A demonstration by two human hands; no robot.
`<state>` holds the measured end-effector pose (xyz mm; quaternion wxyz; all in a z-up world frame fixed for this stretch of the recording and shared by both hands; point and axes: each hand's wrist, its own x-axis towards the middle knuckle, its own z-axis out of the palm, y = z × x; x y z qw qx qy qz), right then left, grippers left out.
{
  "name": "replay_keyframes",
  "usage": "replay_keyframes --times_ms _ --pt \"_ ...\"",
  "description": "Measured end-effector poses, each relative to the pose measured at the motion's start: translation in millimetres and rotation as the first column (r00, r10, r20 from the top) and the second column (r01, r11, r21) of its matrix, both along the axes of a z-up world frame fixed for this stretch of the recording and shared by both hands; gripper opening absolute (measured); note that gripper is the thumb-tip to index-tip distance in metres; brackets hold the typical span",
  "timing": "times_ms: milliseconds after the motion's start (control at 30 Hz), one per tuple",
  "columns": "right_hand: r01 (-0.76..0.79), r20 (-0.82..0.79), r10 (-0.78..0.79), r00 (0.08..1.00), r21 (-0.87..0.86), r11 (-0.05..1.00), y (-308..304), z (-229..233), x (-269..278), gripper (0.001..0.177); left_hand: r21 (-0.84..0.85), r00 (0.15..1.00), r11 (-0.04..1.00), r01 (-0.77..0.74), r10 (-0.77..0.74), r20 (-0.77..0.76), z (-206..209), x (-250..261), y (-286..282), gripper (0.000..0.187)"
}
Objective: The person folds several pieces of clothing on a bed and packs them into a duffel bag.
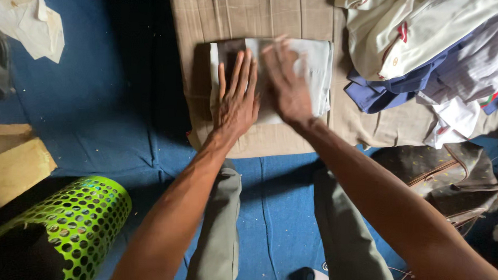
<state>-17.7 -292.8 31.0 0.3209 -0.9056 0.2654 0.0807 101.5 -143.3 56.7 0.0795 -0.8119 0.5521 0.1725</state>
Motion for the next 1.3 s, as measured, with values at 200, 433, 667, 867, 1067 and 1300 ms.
replay_keyframes --times_ms 200,433,667,867,1067,1300 --pt "-0.205 -0.043 0.202 0.979 -0.285 0.936 -19 -21 -6 0.064 -0.150 0.835 0.822 -0.549 0.534 -0.132 -1 6 23 0.081" --pt "0.074 -0.006 -0.075 0.997 -0.060 0.995 -68 -9 24 0.076 -0.415 0.252 0.050 -0.909 0.857 -0.449 -15 -85 42 0.094" --pt "-0.184 -0.054 0.193 0.980 0.146 0.972 -101 0 22 0.052 0.611 -0.658 -0.252 -0.750 0.196 -0.727 -74 -148 24 0.058" --pt "0.288 -0.203 -0.225 0.953 0.376 0.881 -86 -41 -63 0.057 0.363 -0.376 -0.105 -0.926 0.154 -0.914 -79 -89 15 0.052" --pt "0.018 0.127 -0.143 0.982 0.681 0.732 -31 -27 -168 0.051 0.601 -0.432 0.230 -0.766 0.509 -0.745 -42 -64 18 0.068" --pt "0.598 -0.614 -0.472 0.632 0.774 -0.206 -24 37 -191 0.049 0.761 -0.654 0.252 -0.598 0.394 -0.645 31 -120 8 0.066"
